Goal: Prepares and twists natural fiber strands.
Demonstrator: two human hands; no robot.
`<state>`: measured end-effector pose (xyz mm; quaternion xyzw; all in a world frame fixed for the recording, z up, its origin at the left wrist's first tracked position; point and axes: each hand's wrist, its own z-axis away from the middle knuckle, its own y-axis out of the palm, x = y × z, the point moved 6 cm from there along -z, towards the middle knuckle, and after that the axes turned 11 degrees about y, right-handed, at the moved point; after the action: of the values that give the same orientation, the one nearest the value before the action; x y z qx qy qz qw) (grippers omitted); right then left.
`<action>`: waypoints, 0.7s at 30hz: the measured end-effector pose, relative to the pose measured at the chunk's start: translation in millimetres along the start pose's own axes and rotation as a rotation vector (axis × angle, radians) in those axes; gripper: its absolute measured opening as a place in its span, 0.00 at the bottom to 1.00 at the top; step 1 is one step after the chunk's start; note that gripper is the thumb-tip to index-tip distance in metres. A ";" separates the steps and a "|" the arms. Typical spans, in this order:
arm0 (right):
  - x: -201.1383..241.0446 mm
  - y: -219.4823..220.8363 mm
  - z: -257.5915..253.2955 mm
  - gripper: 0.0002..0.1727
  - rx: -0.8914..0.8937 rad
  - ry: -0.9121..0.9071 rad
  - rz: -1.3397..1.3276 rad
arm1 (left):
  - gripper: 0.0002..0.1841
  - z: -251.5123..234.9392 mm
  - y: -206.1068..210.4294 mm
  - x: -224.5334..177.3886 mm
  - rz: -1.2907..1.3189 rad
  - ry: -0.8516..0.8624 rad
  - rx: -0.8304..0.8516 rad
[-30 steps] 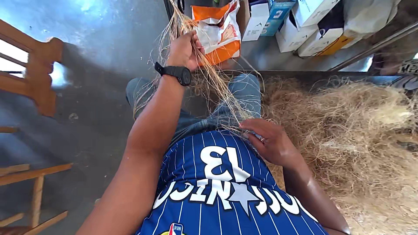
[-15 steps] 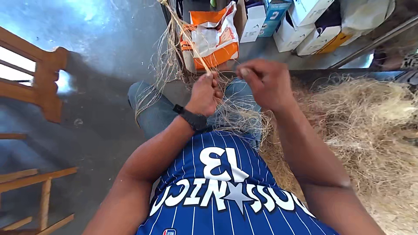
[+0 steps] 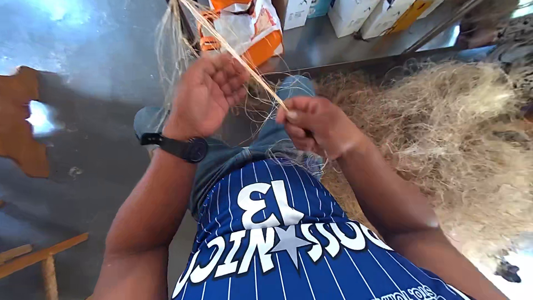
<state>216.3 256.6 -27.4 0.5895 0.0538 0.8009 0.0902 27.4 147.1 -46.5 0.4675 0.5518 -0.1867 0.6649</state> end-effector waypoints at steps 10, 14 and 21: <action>-31.8 -47.5 130.1 0.13 -0.391 -0.312 0.553 | 0.18 -5.7 77.4 28.1 0.319 0.054 -0.128; -41.8 -55.8 99.4 0.23 -0.284 -0.309 0.951 | 0.19 20.1 75.1 36.3 0.393 -0.008 -0.128; -78.3 -119.1 18.6 0.40 -0.211 -0.166 1.196 | 0.21 68.1 62.8 13.4 0.379 -0.030 -0.122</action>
<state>266.4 356.4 -117.8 0.5658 -0.3732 0.6652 -0.3132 117.8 125.3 -35.6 0.5190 0.4544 -0.0314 0.7233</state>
